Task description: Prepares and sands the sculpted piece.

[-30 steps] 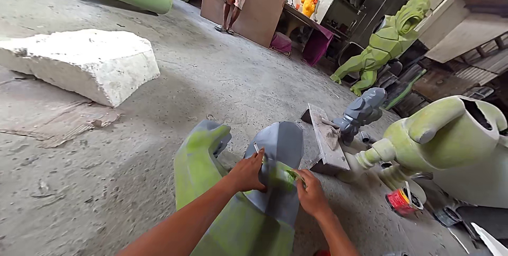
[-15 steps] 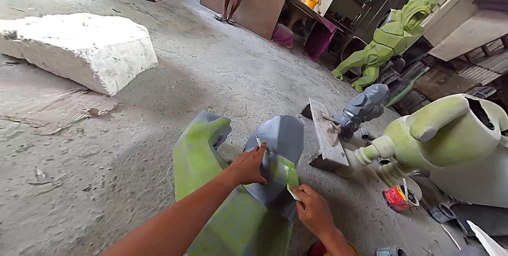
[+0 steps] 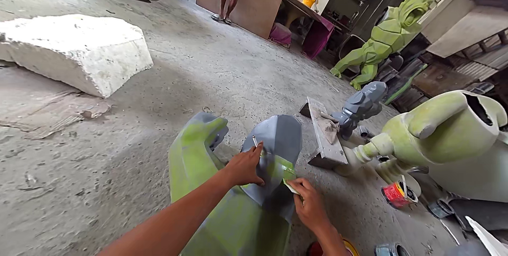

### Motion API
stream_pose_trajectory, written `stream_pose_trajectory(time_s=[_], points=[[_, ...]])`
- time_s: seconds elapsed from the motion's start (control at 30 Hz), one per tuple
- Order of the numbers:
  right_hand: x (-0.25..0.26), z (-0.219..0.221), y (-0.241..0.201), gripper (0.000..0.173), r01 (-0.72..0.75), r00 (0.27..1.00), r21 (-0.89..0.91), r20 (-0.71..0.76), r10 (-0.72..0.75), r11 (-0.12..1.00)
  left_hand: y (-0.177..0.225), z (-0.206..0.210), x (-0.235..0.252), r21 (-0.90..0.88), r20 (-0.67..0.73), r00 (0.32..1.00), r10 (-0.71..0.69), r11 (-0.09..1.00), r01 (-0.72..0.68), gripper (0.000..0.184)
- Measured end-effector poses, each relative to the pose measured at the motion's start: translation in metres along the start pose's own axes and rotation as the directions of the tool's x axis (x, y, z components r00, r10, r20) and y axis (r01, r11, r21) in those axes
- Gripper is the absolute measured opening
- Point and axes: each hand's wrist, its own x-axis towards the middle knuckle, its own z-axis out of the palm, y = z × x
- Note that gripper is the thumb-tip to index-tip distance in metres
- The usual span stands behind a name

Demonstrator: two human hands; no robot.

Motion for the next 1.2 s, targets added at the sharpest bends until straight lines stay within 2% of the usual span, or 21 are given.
stream_pose_trajectory(time_s=[0.17,0.27,0.4,0.53,0.67,0.73,0.8,0.87,0.97,1.07,1.2], points=[[-0.019,0.003,-0.002,0.042,0.003,1.000,-0.003,0.002,-0.003,1.000,0.000,0.001,0.001,0.019,0.003,1.000,0.010,1.000,-0.010,0.137],[0.001,-0.010,0.001,0.036,-0.017,1.000,0.047,0.025,0.016,0.999,-0.002,-0.002,0.000,0.024,0.022,1.000,0.006,1.000,-0.007,0.137],[0.039,-0.019,0.003,0.038,-0.053,0.998,0.049,0.019,0.052,0.997,-0.006,-0.003,-0.001,0.023,0.042,0.999,0.024,0.999,-0.025,0.134],[0.049,-0.014,-0.006,0.041,-0.086,0.991,-0.119,0.092,0.097,0.989,-0.005,-0.002,0.000,0.031,0.038,0.999,0.023,0.999,-0.024,0.133],[0.024,-0.008,-0.018,0.046,-0.093,0.981,-0.279,0.137,0.135,0.956,-0.004,0.000,0.000,0.025,0.044,0.999,0.015,1.000,-0.016,0.133],[0.007,-0.006,-0.015,0.046,-0.065,0.983,-0.315,0.143,0.115,0.947,-0.004,0.001,0.000,0.028,0.045,0.999,0.017,0.999,-0.018,0.133],[-0.009,-0.006,-0.006,0.044,0.014,0.991,-0.324,0.129,0.030,0.946,-0.003,0.002,0.001,0.033,0.037,0.999,0.019,0.999,-0.020,0.134],[-0.019,-0.009,0.008,0.040,0.102,0.992,-0.282,0.096,-0.078,0.954,-0.003,0.001,0.000,0.028,0.035,0.999,0.015,0.999,-0.016,0.135],[-0.009,-0.018,0.026,0.038,0.150,0.988,-0.094,-0.026,-0.153,0.984,-0.003,0.000,-0.001,0.005,0.020,1.000,0.024,1.000,-0.024,0.135],[0.028,-0.025,0.023,0.042,0.119,0.985,0.031,-0.129,-0.114,0.992,-0.004,-0.001,-0.001,0.004,0.020,1.000,0.014,1.000,-0.014,0.136],[0.074,-0.020,0.020,0.039,-0.003,1.000,0.051,-0.015,0.003,0.999,-0.004,-0.001,-0.001,0.015,0.023,0.999,0.022,1.000,-0.022,0.136]])
